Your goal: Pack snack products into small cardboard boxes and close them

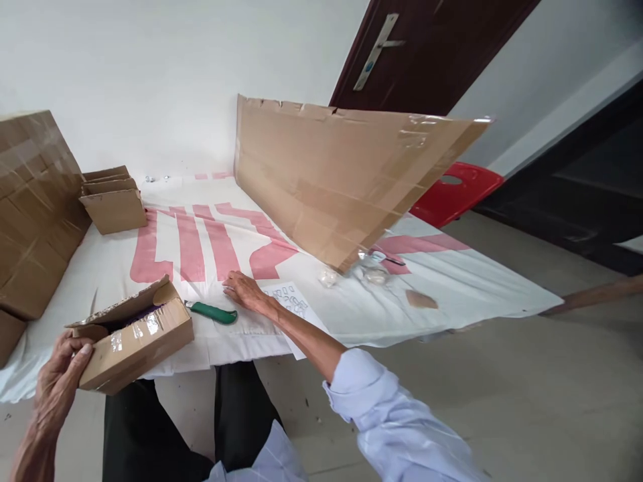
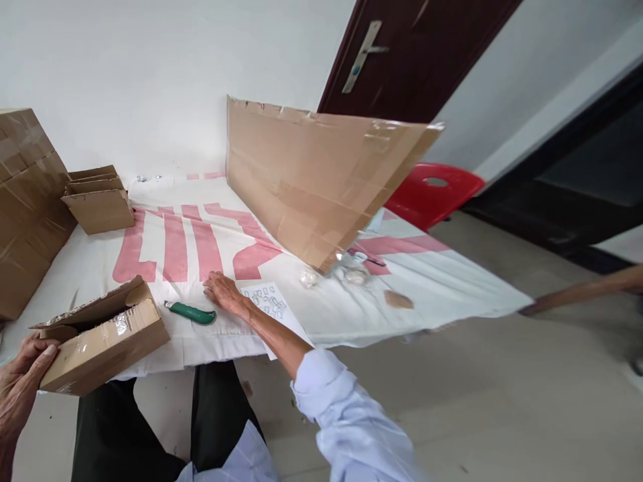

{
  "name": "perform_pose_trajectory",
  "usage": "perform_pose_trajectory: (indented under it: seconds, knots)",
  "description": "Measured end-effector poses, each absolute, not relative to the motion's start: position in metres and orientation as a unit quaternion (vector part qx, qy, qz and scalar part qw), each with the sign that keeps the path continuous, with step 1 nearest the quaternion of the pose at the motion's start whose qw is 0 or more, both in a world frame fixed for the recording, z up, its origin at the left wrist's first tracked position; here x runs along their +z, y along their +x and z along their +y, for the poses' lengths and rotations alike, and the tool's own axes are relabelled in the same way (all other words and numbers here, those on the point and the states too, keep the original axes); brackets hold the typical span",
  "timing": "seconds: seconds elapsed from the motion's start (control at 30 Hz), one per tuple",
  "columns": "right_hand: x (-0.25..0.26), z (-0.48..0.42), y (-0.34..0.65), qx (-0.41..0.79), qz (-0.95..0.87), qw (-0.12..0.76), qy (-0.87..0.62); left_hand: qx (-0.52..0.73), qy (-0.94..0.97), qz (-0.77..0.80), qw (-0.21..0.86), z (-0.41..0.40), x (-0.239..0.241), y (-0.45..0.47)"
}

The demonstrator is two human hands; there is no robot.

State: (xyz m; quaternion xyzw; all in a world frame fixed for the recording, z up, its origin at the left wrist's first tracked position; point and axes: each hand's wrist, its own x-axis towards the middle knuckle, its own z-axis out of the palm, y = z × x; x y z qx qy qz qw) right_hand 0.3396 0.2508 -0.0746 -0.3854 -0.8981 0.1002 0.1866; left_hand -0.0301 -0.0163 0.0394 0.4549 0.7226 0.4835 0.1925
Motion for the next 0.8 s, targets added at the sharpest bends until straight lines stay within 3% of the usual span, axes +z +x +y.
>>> perform_pose_trajectory:
  seconds: [0.37,0.63,0.8]
  knots:
    - [-0.075,0.252,0.335,0.156,-0.87,0.156,-0.442,0.485,0.462,0.722,0.176,-0.016,0.034,-0.03]
    - [-0.06,0.246,0.344,0.255,-0.822,0.264,-0.434,0.46,0.456,0.742,0.173,-0.015,0.041,-0.03]
    - [-0.027,0.246,0.426,0.283,-0.77,0.333,-0.465,0.448,0.471,0.751,0.121,-0.013,0.031,-0.042]
